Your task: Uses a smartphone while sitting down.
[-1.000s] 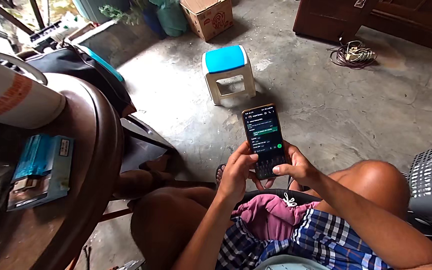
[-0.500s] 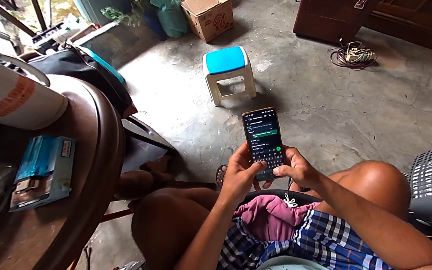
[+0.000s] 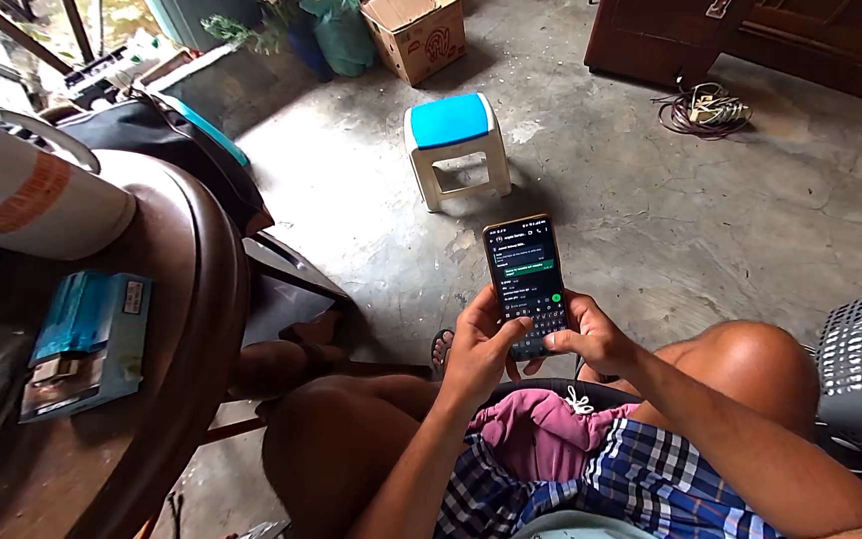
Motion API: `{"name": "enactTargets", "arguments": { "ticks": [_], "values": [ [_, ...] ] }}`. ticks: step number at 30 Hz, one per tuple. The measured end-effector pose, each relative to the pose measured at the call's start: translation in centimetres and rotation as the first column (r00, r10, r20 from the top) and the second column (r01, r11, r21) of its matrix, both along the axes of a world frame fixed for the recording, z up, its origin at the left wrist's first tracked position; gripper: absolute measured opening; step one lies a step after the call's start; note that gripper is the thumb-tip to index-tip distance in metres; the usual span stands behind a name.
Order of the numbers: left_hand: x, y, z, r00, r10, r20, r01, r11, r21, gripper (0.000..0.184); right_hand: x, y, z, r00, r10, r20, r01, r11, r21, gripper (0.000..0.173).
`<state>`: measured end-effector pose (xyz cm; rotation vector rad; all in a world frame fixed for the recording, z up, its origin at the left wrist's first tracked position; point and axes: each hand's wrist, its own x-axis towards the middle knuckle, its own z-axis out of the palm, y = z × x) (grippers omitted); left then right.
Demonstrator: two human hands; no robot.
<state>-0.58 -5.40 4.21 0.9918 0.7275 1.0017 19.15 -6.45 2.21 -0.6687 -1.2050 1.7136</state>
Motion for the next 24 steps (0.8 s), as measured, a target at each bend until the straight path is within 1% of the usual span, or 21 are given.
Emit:
{"name": "enactTargets", "arguments": {
  "ticks": [2, 4, 7, 9, 12, 14, 16, 17, 20, 23, 24],
  "values": [
    [-0.01, 0.00, 0.03, 1.000, -0.006, 0.001, 0.006, 1.000, -0.009, 0.034, -0.08, 0.02, 0.03, 1.000, -0.023, 0.007, 0.023, 1.000, 0.016, 0.037],
    [0.04, 0.00, 0.07, 1.000, -0.021, 0.011, 0.021, 1.000, -0.015, 0.035, -0.32, 0.00, 0.10, 0.996, -0.087, 0.035, 0.086, 0.996, 0.030, 0.033],
    [0.03, 0.02, 0.03, 0.998, -0.058, 0.021, 0.058, 0.998, -0.009, 0.041, -0.80, -0.06, 0.13, 0.972, -0.210, 0.101, 0.205, 0.977, 0.061, 0.030],
    [0.02, 0.04, -0.04, 0.997, -0.076, 0.023, 0.076, 0.997, 0.005, 0.044, -0.97, -0.08, 0.12, 0.957, -0.259, 0.130, 0.251, 0.965, 0.077, 0.028],
    [-0.06, 0.09, -0.08, 0.996, -0.085, 0.020, 0.085, 0.996, 0.010, 0.046, -0.62, -0.04, -0.27, 0.971, -0.224, 0.082, 0.218, 0.973, 0.075, 0.025],
    [-0.19, 0.15, -0.02, 0.996, -0.087, 0.029, 0.087, 0.996, 0.008, 0.045, -0.17, 0.02, -0.74, 0.984, -0.176, 0.033, 0.174, 0.983, 0.052, 0.029],
    [-0.27, 0.19, -0.02, 0.995, -0.092, 0.038, 0.091, 0.996, 0.013, 0.046, -0.08, 0.05, -0.57, 0.982, -0.182, 0.043, 0.181, 0.983, 0.036, 0.035],
    [-0.30, 0.18, -0.04, 0.995, -0.094, 0.040, 0.093, 0.996, 0.013, 0.048, -0.11, 0.08, -0.49, 0.981, -0.184, 0.053, 0.182, 0.982, 0.044, 0.034],
    [-0.35, 0.14, -0.07, 0.994, -0.103, 0.041, 0.103, 0.995, 0.014, 0.053, -0.37, 0.06, -0.31, 0.977, -0.196, 0.090, 0.188, 0.978, 0.087, 0.023],
    [-0.39, 0.20, -0.12, 0.993, -0.110, 0.046, 0.110, 0.994, 0.015, 0.053, -0.56, 0.02, -0.24, 0.974, -0.205, 0.094, 0.197, 0.977, 0.087, 0.025],
    [-0.39, 0.22, -0.12, 0.993, -0.110, 0.050, 0.110, 0.994, 0.012, 0.053, -0.48, 0.03, -0.26, 0.977, -0.190, 0.093, 0.181, 0.979, 0.098, 0.028]
  ]
}}
